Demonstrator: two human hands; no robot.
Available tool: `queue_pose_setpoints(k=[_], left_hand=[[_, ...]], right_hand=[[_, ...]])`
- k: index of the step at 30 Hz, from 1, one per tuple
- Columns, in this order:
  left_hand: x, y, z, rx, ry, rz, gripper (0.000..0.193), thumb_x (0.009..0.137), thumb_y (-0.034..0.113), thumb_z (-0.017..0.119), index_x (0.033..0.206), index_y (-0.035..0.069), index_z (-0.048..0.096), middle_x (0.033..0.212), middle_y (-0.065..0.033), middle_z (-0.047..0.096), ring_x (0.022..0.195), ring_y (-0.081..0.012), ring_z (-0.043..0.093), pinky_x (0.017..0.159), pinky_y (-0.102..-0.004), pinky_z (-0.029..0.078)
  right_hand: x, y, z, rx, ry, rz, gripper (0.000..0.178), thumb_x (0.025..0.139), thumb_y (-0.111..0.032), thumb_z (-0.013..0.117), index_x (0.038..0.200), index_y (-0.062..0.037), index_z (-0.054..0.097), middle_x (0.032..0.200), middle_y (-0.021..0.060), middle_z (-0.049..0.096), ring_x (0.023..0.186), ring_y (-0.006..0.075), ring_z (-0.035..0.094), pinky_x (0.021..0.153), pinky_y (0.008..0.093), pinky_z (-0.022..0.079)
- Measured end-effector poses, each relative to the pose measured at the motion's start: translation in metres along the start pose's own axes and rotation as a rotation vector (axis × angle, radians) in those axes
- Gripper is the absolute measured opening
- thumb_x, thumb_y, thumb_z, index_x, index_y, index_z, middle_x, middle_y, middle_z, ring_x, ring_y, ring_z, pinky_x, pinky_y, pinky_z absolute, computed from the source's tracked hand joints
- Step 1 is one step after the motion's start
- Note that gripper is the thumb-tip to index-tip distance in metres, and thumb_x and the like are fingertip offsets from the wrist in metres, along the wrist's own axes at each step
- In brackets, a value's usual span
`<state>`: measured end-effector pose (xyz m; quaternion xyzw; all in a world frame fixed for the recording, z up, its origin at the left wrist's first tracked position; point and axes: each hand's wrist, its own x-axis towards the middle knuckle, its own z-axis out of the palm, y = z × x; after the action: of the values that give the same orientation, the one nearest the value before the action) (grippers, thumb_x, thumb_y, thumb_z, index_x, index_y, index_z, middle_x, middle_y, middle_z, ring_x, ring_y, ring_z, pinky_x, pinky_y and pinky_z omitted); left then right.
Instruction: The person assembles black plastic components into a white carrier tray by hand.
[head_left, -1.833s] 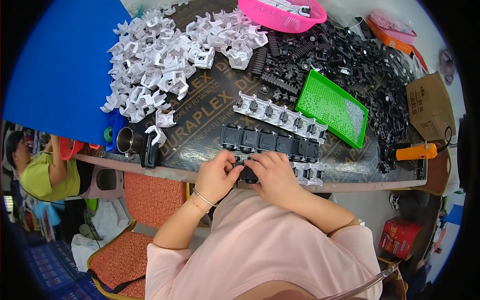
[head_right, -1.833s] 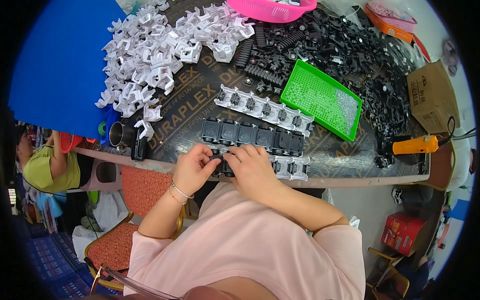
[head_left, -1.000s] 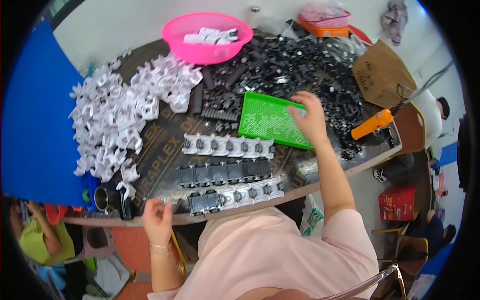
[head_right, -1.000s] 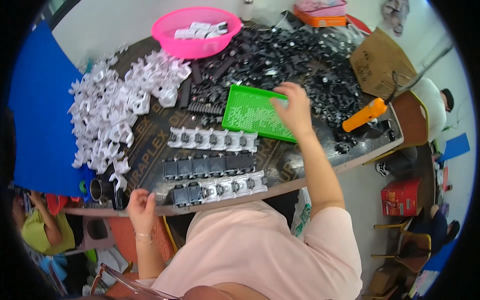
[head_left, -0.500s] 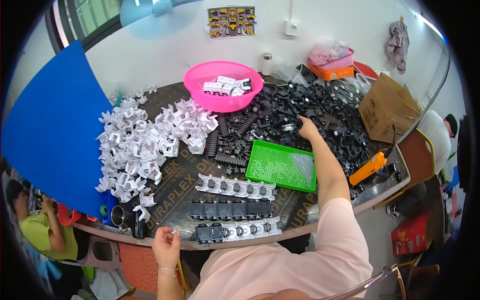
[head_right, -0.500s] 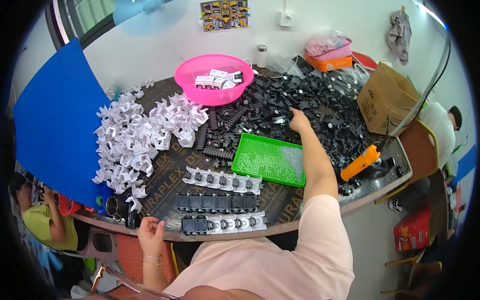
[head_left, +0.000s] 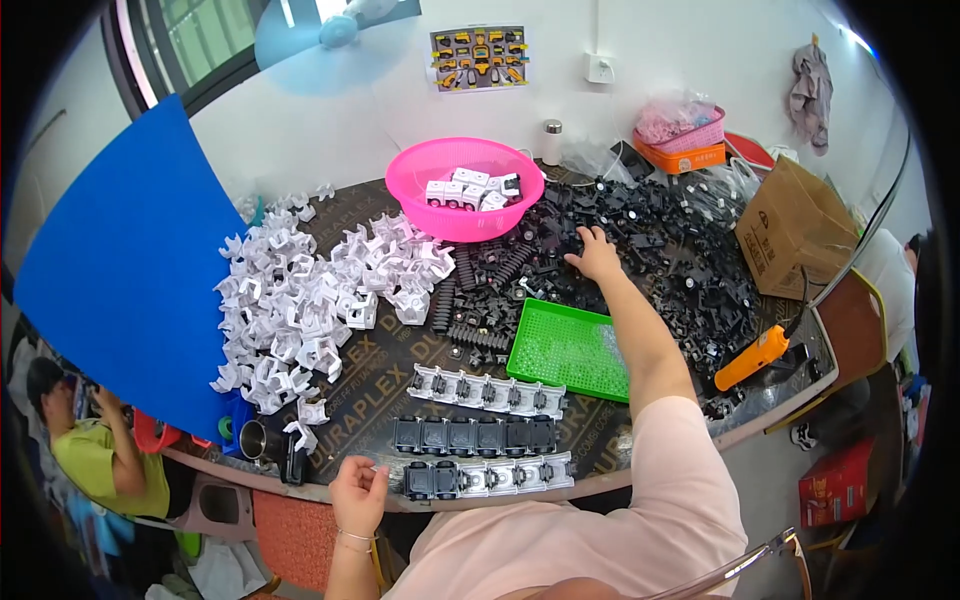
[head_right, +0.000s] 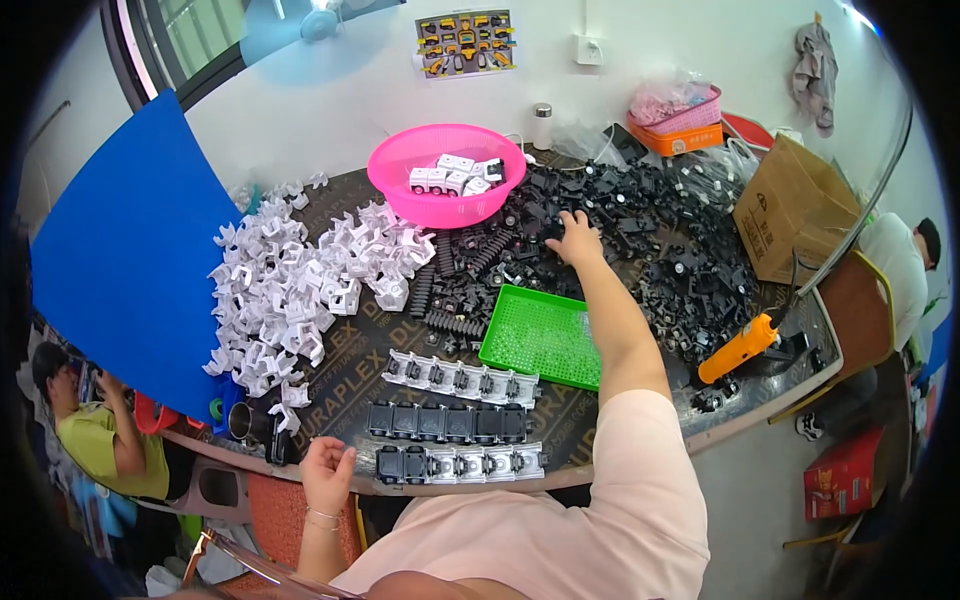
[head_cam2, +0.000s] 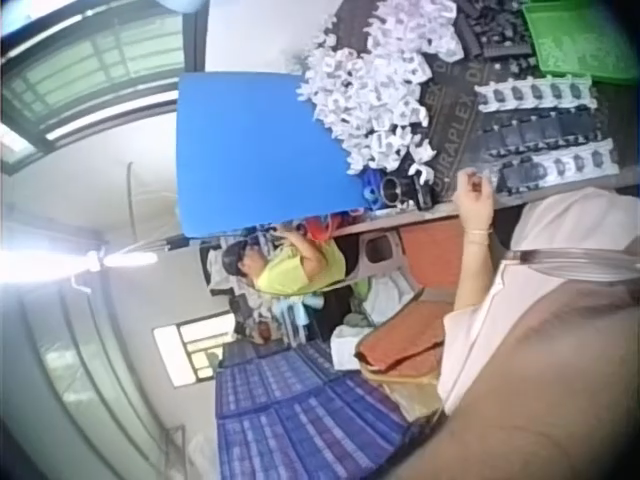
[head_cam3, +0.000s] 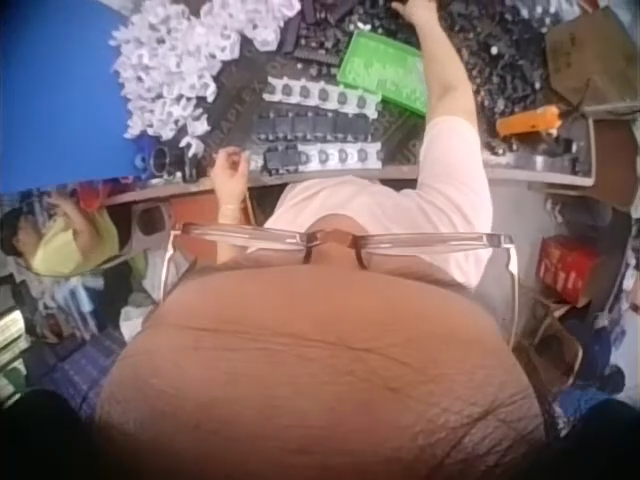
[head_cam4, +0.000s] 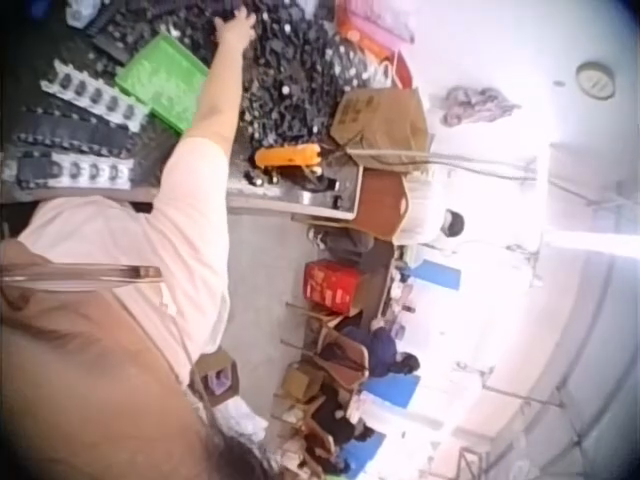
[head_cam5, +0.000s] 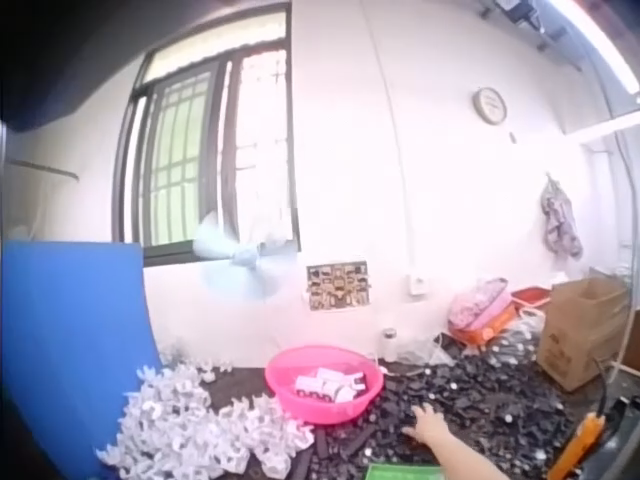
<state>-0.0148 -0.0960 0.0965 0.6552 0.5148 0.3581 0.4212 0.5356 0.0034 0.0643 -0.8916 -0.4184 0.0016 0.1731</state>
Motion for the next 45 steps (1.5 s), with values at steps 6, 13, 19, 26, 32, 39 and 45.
queue_pose_setpoints(k=[6,13,19,26,32,39,45], left_hand=[[-0.014,-0.014,-0.006,0.019,0.011,-0.005,0.018,0.081,0.006,0.069,0.090,0.000,0.054,0.063,0.0002,0.055,0.054,-0.0035,0.048,0.049,-0.0190,0.040],[-0.016,-0.013,0.000,0.001,-0.005,-0.032,0.018,0.081,0.006,0.068,0.091,0.000,0.054,0.064,-0.0013,0.057,0.054,-0.0042,0.050,0.049,-0.0200,0.041],[-0.020,-0.017,0.000,-0.003,-0.024,-0.045,0.019,0.080,0.007,0.069,0.091,0.000,0.054,0.065,-0.0022,0.058,0.055,-0.0047,0.052,0.050,-0.0204,0.042],[-0.019,-0.027,0.001,-0.025,-0.034,-0.017,0.017,0.081,0.006,0.068,0.090,0.000,0.054,0.065,-0.0017,0.058,0.056,-0.0045,0.052,0.051,-0.0201,0.042],[-0.014,-0.021,0.013,-0.062,-0.091,-0.002,0.018,0.081,0.005,0.069,0.091,0.000,0.055,0.065,-0.0015,0.058,0.055,-0.0044,0.051,0.051,-0.0199,0.042],[-0.011,-0.020,0.012,-0.018,-0.120,0.047,0.020,0.080,0.006,0.070,0.091,-0.002,0.055,0.064,-0.0024,0.059,0.055,-0.0040,0.051,0.050,-0.0199,0.042],[-0.014,-0.010,0.020,-0.129,-0.149,0.046,0.018,0.080,0.005,0.069,0.092,-0.001,0.056,0.068,-0.0020,0.060,0.057,-0.0042,0.053,0.052,-0.0197,0.044]], right_hand=[[0.002,-0.016,-0.034,-0.147,-0.113,-0.106,0.068,0.061,-0.031,0.082,0.115,-0.0139,0.045,0.119,0.0145,0.046,0.099,0.0353,0.060,0.080,0.0447,0.051],[0.001,-0.005,-0.021,-0.119,-0.194,-0.147,0.082,0.053,-0.037,0.085,0.124,-0.0215,0.048,0.134,0.0101,0.039,0.108,0.0337,0.057,0.088,0.0438,0.049],[-0.021,0.001,-0.022,0.077,-0.022,-0.144,0.071,0.048,-0.024,0.087,0.107,-0.0165,0.051,0.122,0.0101,0.043,0.100,0.0335,0.059,0.083,0.0430,0.050],[-0.058,-0.030,-0.066,0.352,0.342,-0.462,0.055,0.055,-0.003,0.072,0.105,-0.0107,0.051,0.116,0.0147,0.046,0.105,0.0350,0.053,0.089,0.0396,0.046],[-0.139,-0.058,-0.049,0.477,-0.173,-0.628,0.045,0.063,0.001,0.065,0.105,-0.0092,0.051,0.116,0.0119,0.046,0.103,0.0296,0.053,0.088,0.0351,0.046],[-0.181,-0.048,-0.026,0.390,-0.317,-0.634,0.037,0.075,-0.005,0.059,0.110,-0.0080,0.046,0.126,0.0160,0.043,0.103,0.0345,0.055,0.085,0.0409,0.047],[-0.211,-0.083,-0.054,0.547,-0.298,-0.696,0.034,0.083,-0.006,0.058,0.114,-0.0067,0.043,0.133,0.0142,0.041,0.118,0.0323,0.046,0.096,0.0371,0.040]])
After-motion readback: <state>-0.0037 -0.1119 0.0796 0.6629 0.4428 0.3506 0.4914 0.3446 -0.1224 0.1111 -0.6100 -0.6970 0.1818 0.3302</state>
